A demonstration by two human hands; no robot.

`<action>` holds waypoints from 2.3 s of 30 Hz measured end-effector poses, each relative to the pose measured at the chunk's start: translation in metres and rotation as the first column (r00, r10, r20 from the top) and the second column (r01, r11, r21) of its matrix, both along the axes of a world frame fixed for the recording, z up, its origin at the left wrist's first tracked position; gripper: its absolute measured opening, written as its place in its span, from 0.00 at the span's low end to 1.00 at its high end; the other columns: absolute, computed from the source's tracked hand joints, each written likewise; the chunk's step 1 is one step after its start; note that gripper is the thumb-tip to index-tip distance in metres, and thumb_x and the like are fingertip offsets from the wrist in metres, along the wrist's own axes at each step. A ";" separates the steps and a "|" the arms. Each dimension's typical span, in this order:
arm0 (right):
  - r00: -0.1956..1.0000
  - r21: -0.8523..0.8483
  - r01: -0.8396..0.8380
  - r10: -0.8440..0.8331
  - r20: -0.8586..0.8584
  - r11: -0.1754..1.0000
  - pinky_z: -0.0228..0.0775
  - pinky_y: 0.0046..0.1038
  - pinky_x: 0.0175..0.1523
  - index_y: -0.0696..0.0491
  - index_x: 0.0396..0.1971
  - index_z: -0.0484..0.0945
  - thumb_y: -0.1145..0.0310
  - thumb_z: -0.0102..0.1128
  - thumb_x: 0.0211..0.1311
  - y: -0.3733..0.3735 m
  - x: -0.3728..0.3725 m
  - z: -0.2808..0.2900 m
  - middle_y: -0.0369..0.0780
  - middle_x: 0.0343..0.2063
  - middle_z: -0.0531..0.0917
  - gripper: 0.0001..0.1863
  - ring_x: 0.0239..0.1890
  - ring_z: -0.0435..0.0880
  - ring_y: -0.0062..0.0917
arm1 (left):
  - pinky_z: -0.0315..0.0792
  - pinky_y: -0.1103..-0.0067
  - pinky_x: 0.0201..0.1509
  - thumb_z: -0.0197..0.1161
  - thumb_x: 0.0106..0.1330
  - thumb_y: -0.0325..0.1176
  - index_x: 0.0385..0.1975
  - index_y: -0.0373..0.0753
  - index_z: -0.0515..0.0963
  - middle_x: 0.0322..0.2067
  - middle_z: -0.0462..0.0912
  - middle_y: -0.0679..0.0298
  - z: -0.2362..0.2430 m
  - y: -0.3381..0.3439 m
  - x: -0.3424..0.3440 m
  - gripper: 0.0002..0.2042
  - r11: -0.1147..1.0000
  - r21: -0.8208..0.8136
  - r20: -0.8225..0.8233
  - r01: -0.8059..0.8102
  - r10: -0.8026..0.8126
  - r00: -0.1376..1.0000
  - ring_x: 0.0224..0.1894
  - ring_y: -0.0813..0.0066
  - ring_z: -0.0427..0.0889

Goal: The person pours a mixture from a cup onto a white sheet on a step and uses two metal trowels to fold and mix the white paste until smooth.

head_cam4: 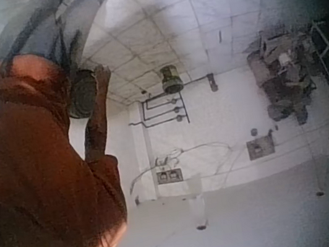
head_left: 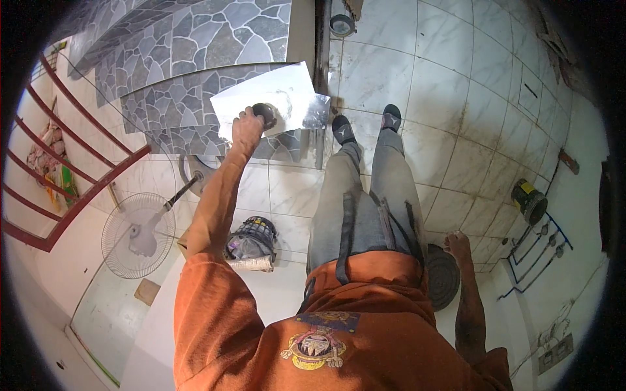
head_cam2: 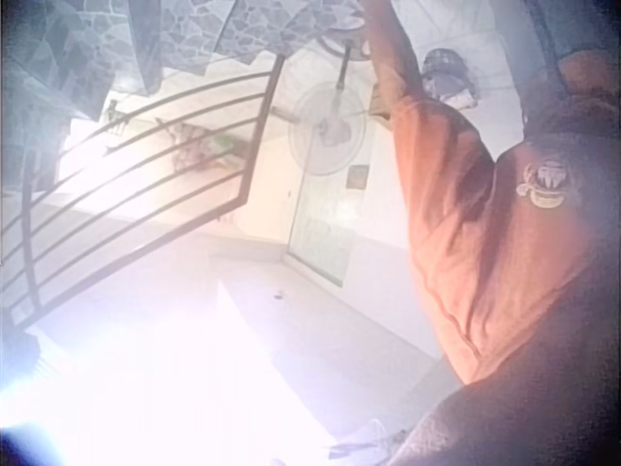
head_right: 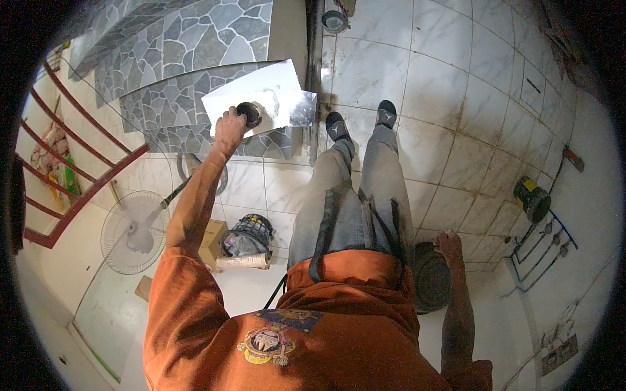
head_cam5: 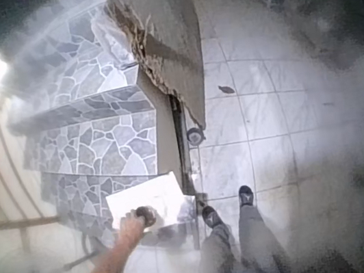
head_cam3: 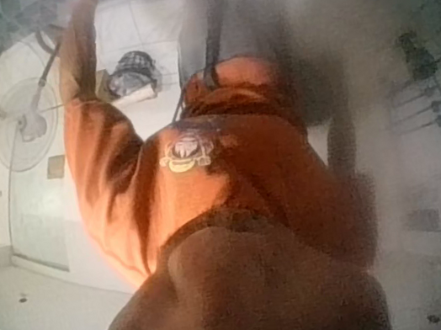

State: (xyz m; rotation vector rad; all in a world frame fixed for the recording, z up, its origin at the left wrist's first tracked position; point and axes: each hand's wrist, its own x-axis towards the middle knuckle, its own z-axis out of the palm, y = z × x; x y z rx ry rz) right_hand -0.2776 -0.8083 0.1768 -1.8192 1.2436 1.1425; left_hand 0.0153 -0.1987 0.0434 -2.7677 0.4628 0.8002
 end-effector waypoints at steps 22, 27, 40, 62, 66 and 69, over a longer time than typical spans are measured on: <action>1.000 0.001 0.010 -0.010 0.001 1.000 0.82 0.30 0.39 0.59 0.34 0.75 0.55 0.50 0.69 -0.017 -0.013 -0.012 0.41 0.28 0.81 0.20 0.32 0.84 0.26 | 0.78 0.60 0.40 0.61 0.60 0.37 0.37 0.42 0.81 0.41 0.76 0.50 0.013 0.055 0.002 0.10 0.954 -0.089 0.075 -0.285 0.292 0.954 0.38 0.49 0.82; 0.998 0.061 0.059 -0.061 0.030 0.996 0.82 0.31 0.41 0.59 0.34 0.74 0.56 0.49 0.69 -0.015 -0.011 -0.011 0.41 0.28 0.81 0.18 0.33 0.83 0.25 | 0.77 0.58 0.41 0.60 0.62 0.37 0.40 0.43 0.79 0.43 0.77 0.50 0.020 0.082 0.005 0.10 0.947 -0.144 0.097 -0.285 0.300 0.949 0.39 0.47 0.82; 0.998 0.011 -0.023 0.023 -0.050 1.000 0.78 0.31 0.39 0.60 0.36 0.76 0.63 0.47 0.69 0.004 0.017 0.005 0.41 0.30 0.80 0.14 0.32 0.81 0.26 | 0.77 0.59 0.41 0.63 0.59 0.37 0.38 0.42 0.79 0.40 0.76 0.50 0.036 0.085 0.011 0.09 0.964 -0.064 0.116 -0.259 0.265 0.957 0.39 0.48 0.81; 0.382 -0.076 -0.790 0.586 0.715 0.608 0.71 0.40 0.54 0.60 0.55 0.69 0.60 0.60 0.61 0.270 0.253 -0.031 0.50 0.49 0.76 0.26 0.50 0.78 0.46 | 0.74 0.64 0.38 0.72 0.55 0.42 0.32 0.45 0.85 0.30 0.79 0.53 0.029 -0.067 -0.078 0.10 0.353 -0.600 -0.022 -0.718 0.890 0.456 0.34 0.54 0.80; 0.000 -0.315 -0.843 0.585 0.811 0.436 0.67 0.42 0.58 0.62 0.63 0.60 0.59 0.69 0.54 0.330 0.280 -0.069 0.54 0.52 0.72 0.41 0.54 0.73 0.49 | 0.74 0.66 0.35 0.73 0.54 0.41 0.31 0.42 0.85 0.26 0.82 0.53 0.039 -0.102 -0.082 0.11 0.155 -0.654 -0.157 -0.741 0.930 0.333 0.30 0.56 0.82; -0.137 -0.331 -0.852 0.438 0.889 0.406 0.64 0.44 0.61 0.64 0.64 0.57 0.60 0.72 0.49 0.349 0.287 -0.085 0.55 0.54 0.70 0.46 0.57 0.69 0.50 | 0.75 0.68 0.32 0.73 0.54 0.41 0.30 0.40 0.86 0.23 0.84 0.53 0.047 -0.117 -0.086 0.12 0.062 -0.715 -0.124 -0.696 0.969 0.214 0.26 0.57 0.83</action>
